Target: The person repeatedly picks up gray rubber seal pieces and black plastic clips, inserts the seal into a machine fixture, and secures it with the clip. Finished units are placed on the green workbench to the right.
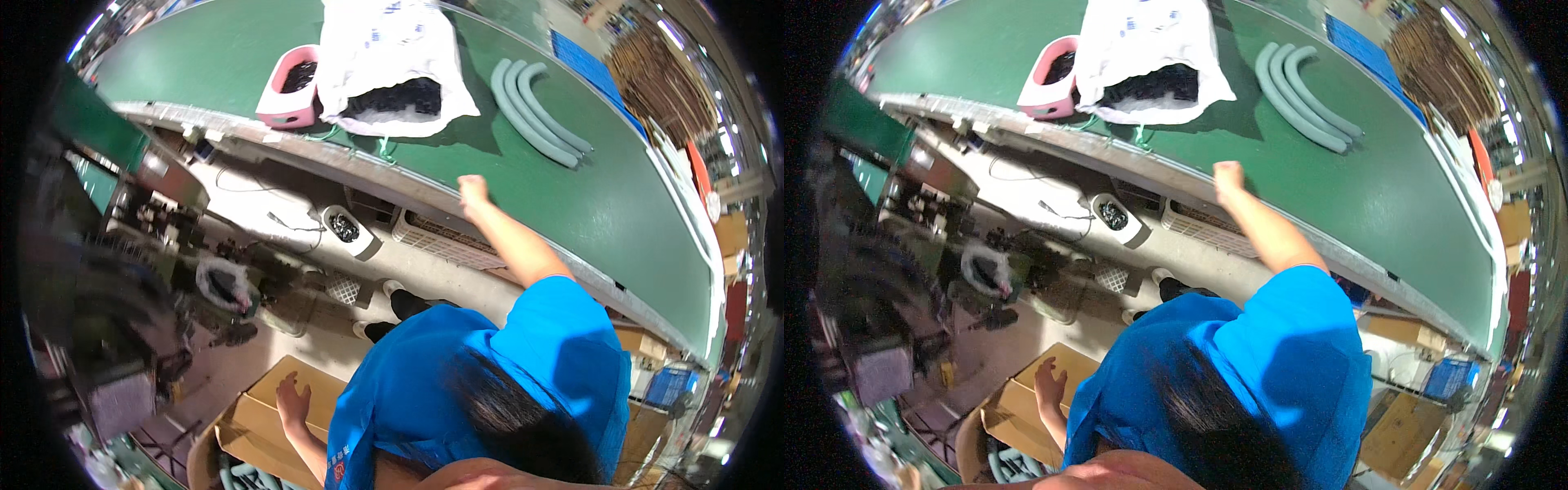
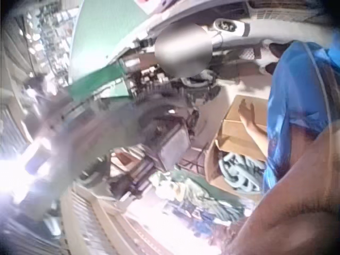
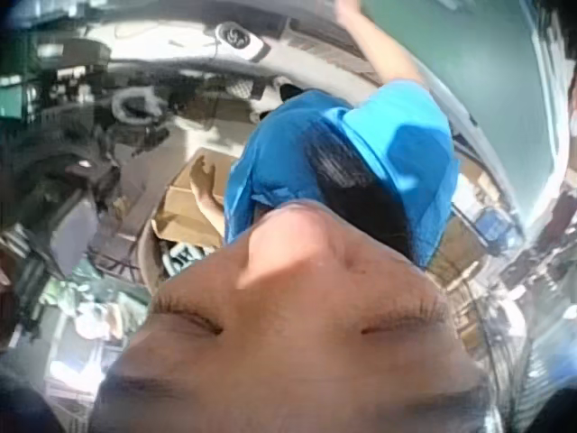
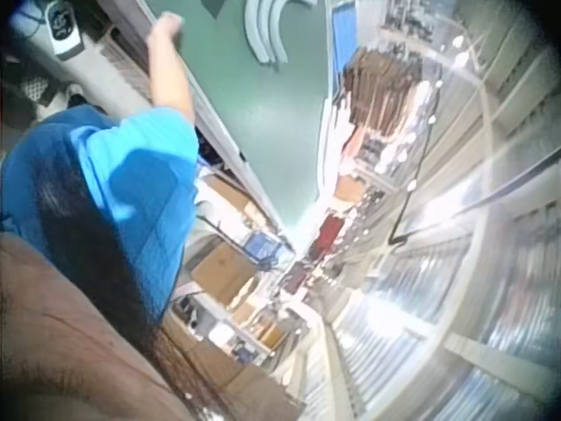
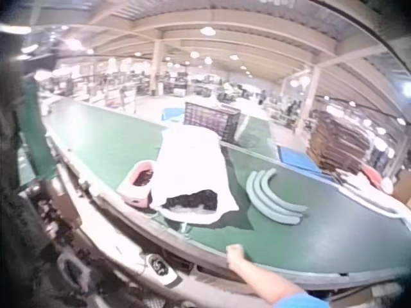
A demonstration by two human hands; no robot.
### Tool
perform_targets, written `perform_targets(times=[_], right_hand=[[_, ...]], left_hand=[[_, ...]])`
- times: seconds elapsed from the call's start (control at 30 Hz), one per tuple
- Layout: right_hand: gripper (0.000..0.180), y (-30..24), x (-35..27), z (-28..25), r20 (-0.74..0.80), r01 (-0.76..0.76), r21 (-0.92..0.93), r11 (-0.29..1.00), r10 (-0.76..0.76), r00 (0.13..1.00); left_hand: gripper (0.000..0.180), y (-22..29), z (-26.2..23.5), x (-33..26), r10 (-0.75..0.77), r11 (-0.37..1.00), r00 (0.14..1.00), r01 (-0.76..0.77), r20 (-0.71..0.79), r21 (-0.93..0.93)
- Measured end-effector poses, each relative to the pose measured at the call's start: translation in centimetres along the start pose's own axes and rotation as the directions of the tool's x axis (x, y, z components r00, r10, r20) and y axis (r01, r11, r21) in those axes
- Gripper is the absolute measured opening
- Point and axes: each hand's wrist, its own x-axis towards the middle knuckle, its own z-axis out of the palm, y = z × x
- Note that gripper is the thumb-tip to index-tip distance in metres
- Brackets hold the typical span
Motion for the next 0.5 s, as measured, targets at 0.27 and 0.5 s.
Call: perform_targets(times=[0.27, 0.5], right_hand=[[0.056, -5.6, 14.1, -16.6, -0.219, 0.004, -0.794, 0.608, -0.292, 0.931], [0.037, -7.2, 21.3, -21.5, -0.006, 0.006, -0.997, 0.082, -0.144, 0.99]], left_hand=[[0.044, 7.0, -3.2, 2.2, 0.039, 0.996, 0.999, -0.042, 0.032, 0.079], [0.043, 12.8, -4.4, 3.9, 0.096, 0.988, 0.993, -0.103, 0.069, 0.11]])
